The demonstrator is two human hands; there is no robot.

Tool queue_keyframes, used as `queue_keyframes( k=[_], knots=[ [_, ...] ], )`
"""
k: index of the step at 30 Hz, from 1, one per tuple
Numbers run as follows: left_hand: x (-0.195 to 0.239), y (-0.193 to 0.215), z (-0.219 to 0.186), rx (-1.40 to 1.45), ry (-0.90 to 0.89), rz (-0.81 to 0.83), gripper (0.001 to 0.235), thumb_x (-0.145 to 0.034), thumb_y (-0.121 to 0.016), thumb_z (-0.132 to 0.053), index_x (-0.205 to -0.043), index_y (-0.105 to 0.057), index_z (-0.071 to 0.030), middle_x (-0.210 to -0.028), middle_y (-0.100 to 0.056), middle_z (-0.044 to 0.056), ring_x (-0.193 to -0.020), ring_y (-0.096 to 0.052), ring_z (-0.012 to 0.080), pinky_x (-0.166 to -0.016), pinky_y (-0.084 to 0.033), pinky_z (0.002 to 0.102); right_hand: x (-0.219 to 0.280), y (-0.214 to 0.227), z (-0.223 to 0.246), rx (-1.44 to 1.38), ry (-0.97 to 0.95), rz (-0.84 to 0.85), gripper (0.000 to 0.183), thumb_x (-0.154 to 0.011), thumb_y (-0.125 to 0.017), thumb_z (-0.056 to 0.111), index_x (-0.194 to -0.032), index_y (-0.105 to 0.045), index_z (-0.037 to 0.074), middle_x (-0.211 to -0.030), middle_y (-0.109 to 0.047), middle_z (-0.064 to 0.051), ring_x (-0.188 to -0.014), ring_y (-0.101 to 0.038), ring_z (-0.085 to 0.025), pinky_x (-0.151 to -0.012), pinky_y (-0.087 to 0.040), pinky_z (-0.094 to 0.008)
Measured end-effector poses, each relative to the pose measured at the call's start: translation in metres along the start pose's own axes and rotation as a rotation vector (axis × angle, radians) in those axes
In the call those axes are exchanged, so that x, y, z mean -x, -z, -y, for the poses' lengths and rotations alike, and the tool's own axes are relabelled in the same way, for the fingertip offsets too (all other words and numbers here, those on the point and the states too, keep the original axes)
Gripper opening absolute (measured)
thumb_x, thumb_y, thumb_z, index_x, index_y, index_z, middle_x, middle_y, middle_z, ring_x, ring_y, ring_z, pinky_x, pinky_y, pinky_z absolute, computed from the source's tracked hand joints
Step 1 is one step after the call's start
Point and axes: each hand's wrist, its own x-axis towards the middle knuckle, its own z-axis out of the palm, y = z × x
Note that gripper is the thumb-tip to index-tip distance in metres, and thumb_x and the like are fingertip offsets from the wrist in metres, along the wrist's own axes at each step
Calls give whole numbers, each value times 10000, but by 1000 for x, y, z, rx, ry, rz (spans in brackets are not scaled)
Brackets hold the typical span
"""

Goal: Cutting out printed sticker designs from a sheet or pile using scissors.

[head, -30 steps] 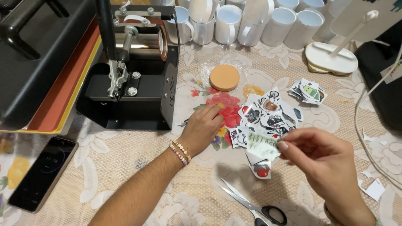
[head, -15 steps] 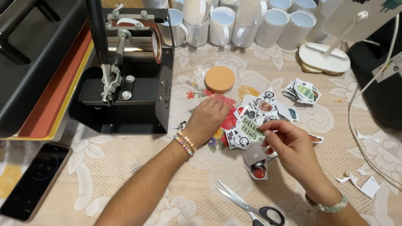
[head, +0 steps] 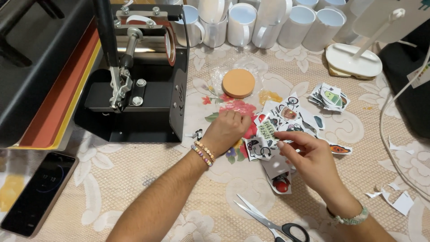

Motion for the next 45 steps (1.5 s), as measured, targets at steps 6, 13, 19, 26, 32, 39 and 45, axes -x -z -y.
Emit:
queue_keyframes(
  k=[6, 13, 19, 26, 32, 39, 45],
  knots=[
    [1, -3, 7, 55, 53, -118, 151, -878, -723, -89, -818, -599, -150, -768, -664, 26, -715, -668, 157, -613, -563, 278, 0, -3, 11, -8, -77, 41, 247, -875, -709, 168, -1095, -810, 117, -982, -815, -28, -576, -609, -111, -547, -519, -242],
    [0, -4, 7, 29, 34, -86, 131, -831, -700, 7, -901, -683, -102, -790, -617, 18, -727, -574, 161, -631, -509, 274, -2, -7, 1, -53, -32, 79, 260, -867, -714, 160, -1103, -805, 102, -923, -809, -47, -601, -681, -120, -550, -545, -237],
    [0, -4, 9, 78, 75, -177, 131, -875, -661, 50, -928, -650, -69, -805, -575, 38, -744, -540, 173, -610, -486, 271, -2, -7, 2, -68, -119, 105, 277, -875, -716, 166, -1131, -810, 116, -752, -786, -73, -600, -640, -121, -570, -535, -252],
    [-1, 3, 12, 294, 169, -270, 172, -914, -692, -11, -1083, -667, 4, -975, -677, 119, -843, -643, 231, -681, -550, 323, -2, -9, 12, -74, -127, 128, 336, -864, -699, 177, -1190, -764, 133, -1017, -771, -48, -659, -694, -135, -595, -564, -272],
    [2, -1, 12, 242, 145, -231, 379, -839, -734, 25, -1210, -668, -4, -1191, -683, 129, -966, -662, 239, -769, -577, 334, -16, -22, 39, -29, -201, 178, 455, -853, -681, 222, -1306, -692, 172, -1268, -726, -1, -715, -689, -147, -605, -561, -288],
    [4, -3, 13, 236, 172, -200, 523, -812, -691, 63, -1325, -615, -9, -1325, -635, 132, -1010, -648, 240, -725, -569, 339, -60, -52, 22, -99, -277, 260, 638, -870, -612, 125, -1491, -467, 132, -1493, -556, -33, -871, -698, -194, -584, -547, -309],
    [4, 1, 13, 316, 184, -247, 449, -839, -697, 47, -1282, -627, 23, -1339, -614, 154, -955, -638, 259, -710, -568, 357, -77, -69, 33, -264, -312, 338, 497, -957, -440, -3, -1428, -529, 129, -926, -616, -101, -786, -649, -199, -667, -561, -301]
  ],
)
